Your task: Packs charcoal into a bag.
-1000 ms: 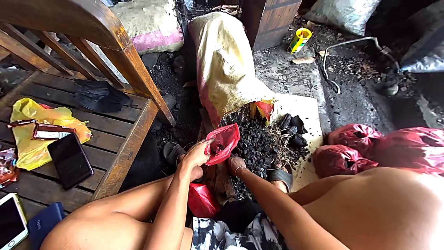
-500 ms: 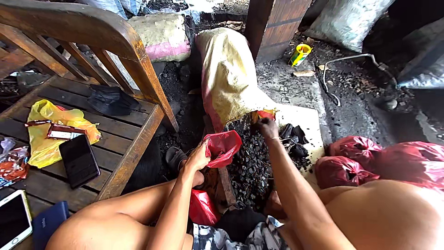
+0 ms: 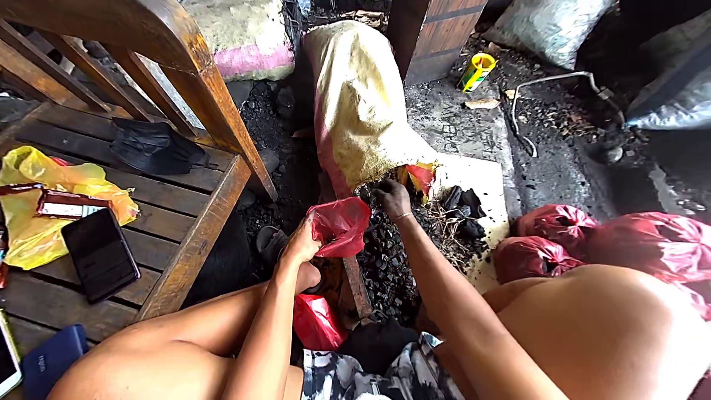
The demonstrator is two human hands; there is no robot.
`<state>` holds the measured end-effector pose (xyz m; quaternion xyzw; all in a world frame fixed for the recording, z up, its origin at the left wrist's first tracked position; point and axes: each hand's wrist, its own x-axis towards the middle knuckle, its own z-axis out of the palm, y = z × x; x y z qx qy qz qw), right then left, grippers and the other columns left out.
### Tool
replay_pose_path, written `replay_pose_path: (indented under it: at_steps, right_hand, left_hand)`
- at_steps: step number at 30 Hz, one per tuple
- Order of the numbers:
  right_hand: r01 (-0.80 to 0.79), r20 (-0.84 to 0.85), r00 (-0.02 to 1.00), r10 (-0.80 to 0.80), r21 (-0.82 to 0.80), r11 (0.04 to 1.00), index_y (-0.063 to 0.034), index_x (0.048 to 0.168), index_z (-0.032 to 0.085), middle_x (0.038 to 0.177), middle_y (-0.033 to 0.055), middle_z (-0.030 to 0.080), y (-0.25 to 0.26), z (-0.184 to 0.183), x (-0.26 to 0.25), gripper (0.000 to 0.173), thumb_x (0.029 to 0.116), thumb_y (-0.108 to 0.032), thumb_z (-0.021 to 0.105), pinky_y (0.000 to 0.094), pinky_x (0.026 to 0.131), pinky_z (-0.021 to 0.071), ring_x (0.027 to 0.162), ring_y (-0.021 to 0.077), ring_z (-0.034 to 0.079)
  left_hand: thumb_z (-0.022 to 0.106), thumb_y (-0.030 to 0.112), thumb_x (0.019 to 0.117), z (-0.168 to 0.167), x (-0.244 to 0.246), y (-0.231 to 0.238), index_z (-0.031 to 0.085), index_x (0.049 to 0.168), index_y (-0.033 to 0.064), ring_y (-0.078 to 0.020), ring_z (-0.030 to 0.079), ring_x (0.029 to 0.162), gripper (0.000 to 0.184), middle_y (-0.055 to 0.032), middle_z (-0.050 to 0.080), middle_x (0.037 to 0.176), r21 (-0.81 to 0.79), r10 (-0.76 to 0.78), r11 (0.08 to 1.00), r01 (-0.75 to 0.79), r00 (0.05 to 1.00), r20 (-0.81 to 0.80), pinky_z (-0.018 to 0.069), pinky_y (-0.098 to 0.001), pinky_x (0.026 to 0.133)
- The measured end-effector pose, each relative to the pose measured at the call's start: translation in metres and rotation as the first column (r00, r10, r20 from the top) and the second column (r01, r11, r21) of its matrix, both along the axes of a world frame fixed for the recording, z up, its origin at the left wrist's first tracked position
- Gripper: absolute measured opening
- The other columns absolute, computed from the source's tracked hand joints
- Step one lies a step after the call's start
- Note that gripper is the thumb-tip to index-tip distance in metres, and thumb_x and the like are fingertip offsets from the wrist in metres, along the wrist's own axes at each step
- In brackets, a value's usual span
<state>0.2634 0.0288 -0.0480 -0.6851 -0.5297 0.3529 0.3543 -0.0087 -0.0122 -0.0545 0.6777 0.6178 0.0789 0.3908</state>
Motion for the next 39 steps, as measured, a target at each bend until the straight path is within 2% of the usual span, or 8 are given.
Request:
replay_pose_path:
  at_steps: [6,15,22,26,31,34,36,39]
  right_hand:
    - [0.028,0.359,0.914,0.191,-0.525,0.851,-0.0070,0.129,0.068,0.131,0.0211,0.067,-0.022,-0.060,-0.001,0.037,0.1020,-0.030,0.056,0.0612,0.103,0.0493,0.125,0.0380,0.063]
    - [0.002,0.457,0.805,0.378,-0.640,0.768,0.0006,0.136,0.061,0.142,0.0220,0.060,-0.034,-0.069,-0.024,0.048,0.0988,-0.030,0.061,0.0587,0.106,0.0473,0.132,0.0375,0.058]
    - [0.029,0.294,0.942,0.165,-0.558,0.829,-0.0022,0.122,0.070,0.128,0.0242,0.067,-0.026,-0.074,0.005,0.035,0.0996,-0.027,0.061,0.0603,0.103,0.0488,0.123,0.0397,0.063]
    - [0.051,0.191,0.982,0.011,-0.319,0.946,-0.0003,0.120,0.070,0.119,0.0228,0.070,-0.007,-0.025,0.040,0.030,0.0996,-0.022,0.064,0.0574,0.103,0.0486,0.114,0.0369,0.066]
    - [-0.304,0.065,0.950,0.307,-0.042,0.952,0.0018,0.109,0.070,0.101,0.0168,0.072,-0.002,0.045,0.025,0.020,0.0972,-0.014,0.070,0.0494,0.091,0.0559,0.093,0.0267,0.070]
    - [-0.568,0.139,0.793,0.593,-0.184,0.802,0.0020,0.112,0.070,0.104,0.0167,0.072,-0.012,0.065,-0.014,0.024,0.0963,-0.016,0.069,0.0504,0.095,0.0535,0.098,0.0275,0.069]
    - [-0.573,0.246,0.730,0.638,-0.289,0.767,-0.0016,0.114,0.071,0.111,0.0180,0.072,-0.012,0.062,-0.034,0.025,0.0978,-0.019,0.066,0.0570,0.099,0.0506,0.107,0.0331,0.068]
    - [-0.388,0.239,0.872,0.427,-0.193,0.901,-0.0045,0.117,0.074,0.112,0.0201,0.073,-0.010,0.041,-0.027,0.025,0.0998,-0.021,0.065,0.0642,0.097,0.0514,0.108,0.0380,0.069]
  left_hand:
    - [0.074,0.007,0.0834,0.006,0.007,-0.004,0.023,0.163,0.0066,-0.0290,0.040,0.148,0.094,-0.0188,0.037,0.161,0.002,-0.091,0.996,0.091,0.996,0.012,0.0326,-0.0463,0.123]
    - [0.071,0.005,0.0848,0.023,0.022,-0.006,0.020,0.164,0.0110,-0.0266,0.037,0.150,0.094,-0.0150,0.034,0.165,-0.053,-0.169,0.985,0.167,0.985,-0.028,0.0314,-0.0447,0.124]
    - [0.073,0.006,0.0838,0.017,0.014,-0.010,0.020,0.164,0.0093,-0.0282,0.038,0.150,0.096,-0.0172,0.034,0.164,-0.032,-0.153,0.988,0.152,0.988,-0.022,0.0322,-0.0453,0.123]
    - [0.073,0.008,0.0853,0.019,0.015,-0.006,0.020,0.164,0.0090,-0.0291,0.039,0.149,0.095,-0.0172,0.035,0.164,-0.011,-0.114,0.993,0.114,0.993,-0.017,0.0323,-0.0472,0.123]
    - [0.073,0.011,0.0872,0.017,0.018,-0.005,0.021,0.164,0.0090,-0.0302,0.041,0.148,0.093,-0.0174,0.037,0.163,-0.002,-0.092,0.996,0.092,0.995,-0.039,0.0334,-0.0485,0.122]
    - [0.074,0.012,0.0870,0.019,0.019,-0.008,0.020,0.164,0.0077,-0.0303,0.039,0.149,0.095,-0.0182,0.035,0.163,-0.003,-0.107,0.994,0.107,0.993,-0.044,0.0322,-0.0482,0.123]
    - [0.075,0.014,0.0873,0.022,0.018,-0.008,0.020,0.164,0.0070,-0.0298,0.039,0.149,0.094,-0.0182,0.035,0.163,0.006,-0.099,0.995,0.100,0.994,-0.044,0.0319,-0.0473,0.123]
    - [0.075,0.013,0.0886,0.026,0.009,-0.011,0.032,0.159,0.0038,-0.0351,0.047,0.143,0.083,-0.0227,0.046,0.155,-0.007,-0.040,0.999,0.040,0.998,-0.054,0.0371,-0.0534,0.119]
